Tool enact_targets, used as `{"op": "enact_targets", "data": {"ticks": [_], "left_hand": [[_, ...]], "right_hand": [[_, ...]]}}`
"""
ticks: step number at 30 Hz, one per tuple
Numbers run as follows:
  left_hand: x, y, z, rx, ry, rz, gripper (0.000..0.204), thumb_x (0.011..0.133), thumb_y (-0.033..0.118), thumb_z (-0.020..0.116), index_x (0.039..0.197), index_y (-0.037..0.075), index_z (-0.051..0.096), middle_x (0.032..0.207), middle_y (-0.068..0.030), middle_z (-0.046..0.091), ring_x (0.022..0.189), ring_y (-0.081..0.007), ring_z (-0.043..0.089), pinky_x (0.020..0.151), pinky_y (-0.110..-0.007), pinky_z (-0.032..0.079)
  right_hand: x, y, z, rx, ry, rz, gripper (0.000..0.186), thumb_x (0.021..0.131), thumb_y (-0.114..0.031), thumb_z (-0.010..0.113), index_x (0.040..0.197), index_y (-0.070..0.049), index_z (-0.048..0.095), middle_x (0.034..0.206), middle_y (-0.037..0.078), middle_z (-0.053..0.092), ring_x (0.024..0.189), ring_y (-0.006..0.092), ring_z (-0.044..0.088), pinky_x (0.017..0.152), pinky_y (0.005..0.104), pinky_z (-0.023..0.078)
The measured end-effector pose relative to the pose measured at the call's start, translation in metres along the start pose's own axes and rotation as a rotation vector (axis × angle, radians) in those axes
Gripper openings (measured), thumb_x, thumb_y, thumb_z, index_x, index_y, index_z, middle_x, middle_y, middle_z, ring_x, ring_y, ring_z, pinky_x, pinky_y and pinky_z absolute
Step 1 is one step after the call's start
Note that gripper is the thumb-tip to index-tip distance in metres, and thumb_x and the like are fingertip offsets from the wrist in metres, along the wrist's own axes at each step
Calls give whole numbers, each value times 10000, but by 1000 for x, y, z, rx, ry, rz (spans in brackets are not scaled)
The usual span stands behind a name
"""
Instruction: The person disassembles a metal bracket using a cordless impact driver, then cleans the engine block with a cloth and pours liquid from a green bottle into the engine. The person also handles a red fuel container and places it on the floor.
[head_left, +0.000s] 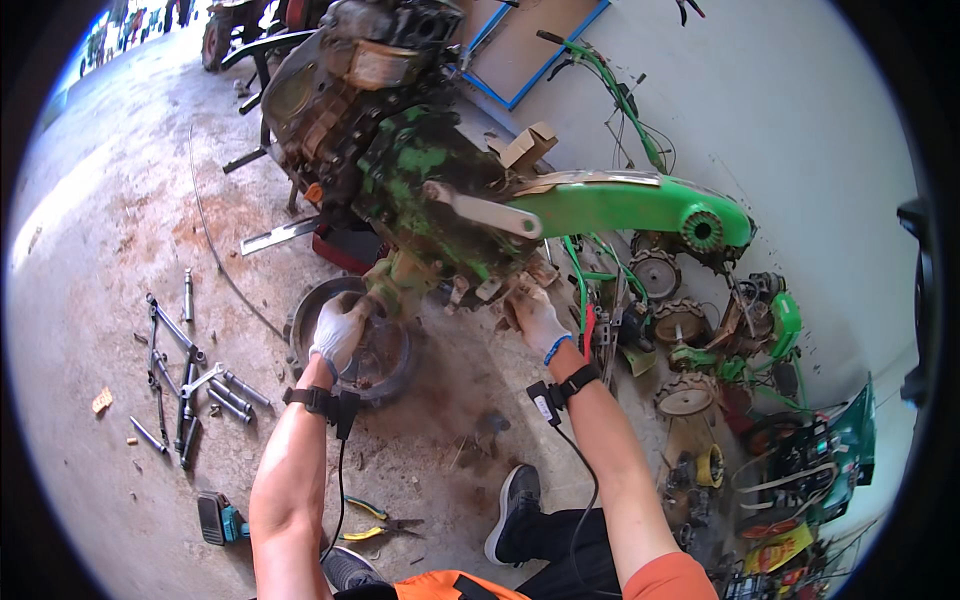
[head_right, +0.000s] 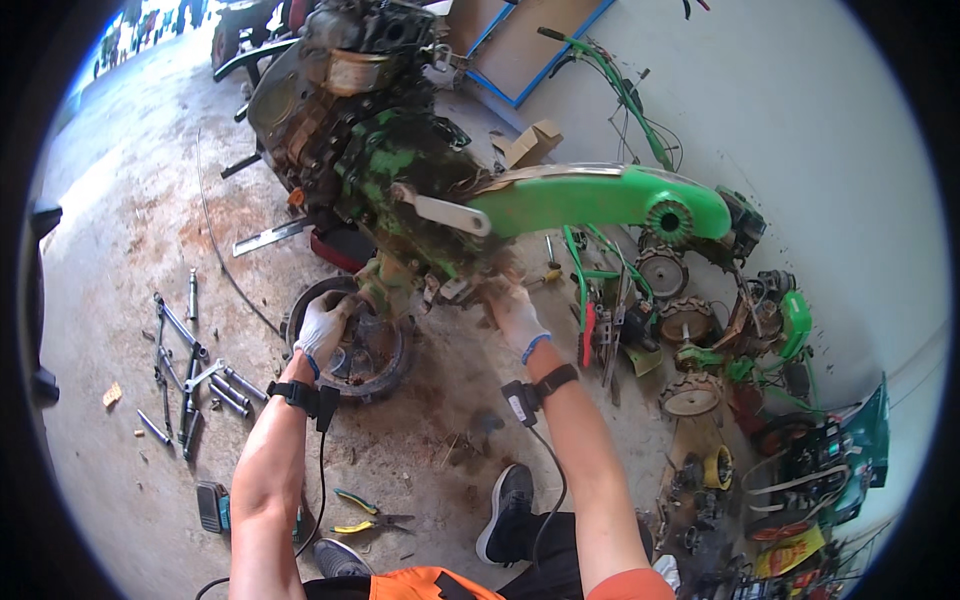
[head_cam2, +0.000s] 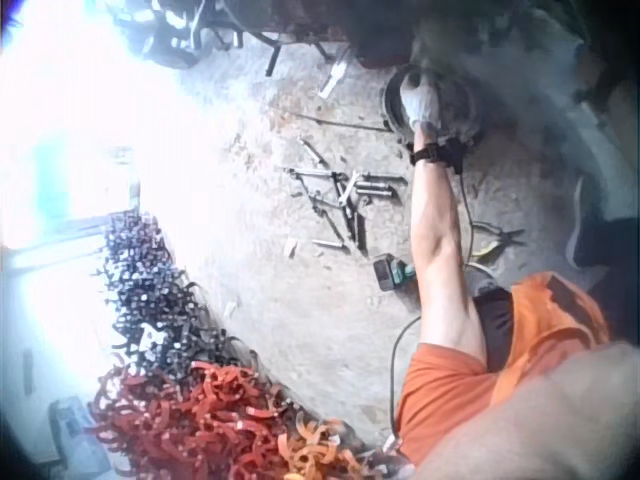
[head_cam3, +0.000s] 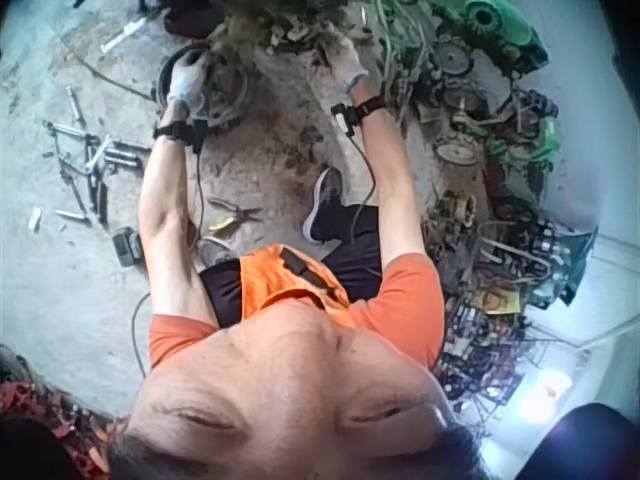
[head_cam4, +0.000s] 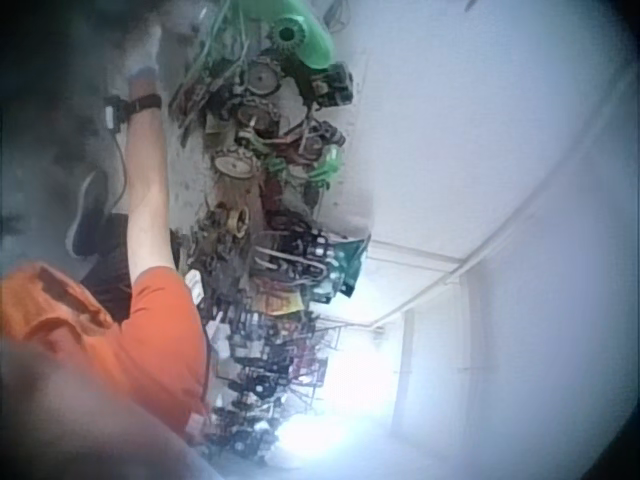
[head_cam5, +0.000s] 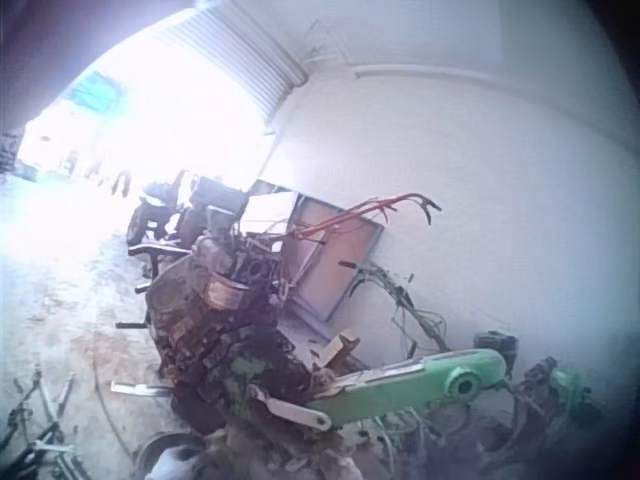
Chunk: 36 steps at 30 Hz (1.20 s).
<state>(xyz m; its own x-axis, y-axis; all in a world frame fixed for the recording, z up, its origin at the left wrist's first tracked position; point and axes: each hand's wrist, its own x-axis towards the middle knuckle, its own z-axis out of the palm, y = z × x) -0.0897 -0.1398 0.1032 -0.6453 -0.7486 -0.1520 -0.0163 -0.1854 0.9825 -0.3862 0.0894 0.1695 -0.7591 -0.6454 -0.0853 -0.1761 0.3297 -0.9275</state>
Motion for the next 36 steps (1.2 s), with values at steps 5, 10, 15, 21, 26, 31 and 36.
{"op": "enact_targets", "data": {"ticks": [5, 10, 15, 21, 26, 31, 36], "left_hand": [[-6, 26, 7, -73, -13, 39, 306, 1102, 203, 651, 1270, -39, 733, 970, -37, 748, 758, -108, 630, 645, -287, 518], [-26, 76, 4, -23, 53, 220, 304, 1091, 200, 671, 1290, -24, 720, 1009, -46, 756, 844, -121, 677, 726, -269, 551], [-57, 145, 6, 18, 85, 449, 289, 1095, 171, 663, 1323, -4, 698, 1111, -66, 728, 940, -142, 675, 827, -303, 589], [-100, 240, 62, 361, 113, 883, 762, 954, 448, 866, 1482, -27, 591, 1356, -126, 673, 1222, -220, 644, 1099, -394, 511], [-110, 291, 134, 706, 43, 1050, 1232, 719, 711, 952, 1584, -38, 495, 1537, -172, 593, 1409, -309, 581, 1196, -461, 457], [-105, 294, 184, 851, -73, 933, 1273, 703, 598, 1004, 1633, -23, 394, 1624, -229, 511, 1481, -380, 536, 1240, -520, 438], [-105, 300, 202, 809, 68, 848, 932, 827, 360, 977, 1544, 6, 498, 1458, -201, 580, 1365, -345, 595, 1181, -492, 498]], "right_hand": [[-10, -47, -17, -83, 81, -159, 407, 1035, -300, 751, 1317, -7, 728, 941, 59, 745, 725, 149, 680, 620, 355, 560], [-4, -93, -38, -14, 7, -28, 368, 1042, -345, 708, 1124, 6, 780, 832, 76, 730, 668, 178, 693, 619, 355, 572], [22, -150, -96, -575, 25, -579, 438, 984, -416, 727, 1140, -11, 786, 1006, 223, 799, 950, 371, 775, 875, 466, 598], [41, -220, -174, -752, -82, -637, 421, 975, -402, 739, 1207, -55, 788, 1164, 245, 780, 1124, 427, 739, 977, 502, 579], [66, -176, -115, -395, -198, -547, 343, 1006, -313, 711, 1256, -91, 786, 1256, 205, 780, 1201, 375, 737, 1051, 468, 566], [101, -126, -59, -39, -389, -541, 379, 1016, -302, 706, 1323, -86, 758, 1299, 197, 770, 1244, 381, 715, 1064, 456, 557], [135, -127, -47, -94, -495, -608, 348, 1031, -290, 688, 1312, -99, 764, 1287, 202, 769, 1234, 395, 713, 1049, 478, 563]]}}
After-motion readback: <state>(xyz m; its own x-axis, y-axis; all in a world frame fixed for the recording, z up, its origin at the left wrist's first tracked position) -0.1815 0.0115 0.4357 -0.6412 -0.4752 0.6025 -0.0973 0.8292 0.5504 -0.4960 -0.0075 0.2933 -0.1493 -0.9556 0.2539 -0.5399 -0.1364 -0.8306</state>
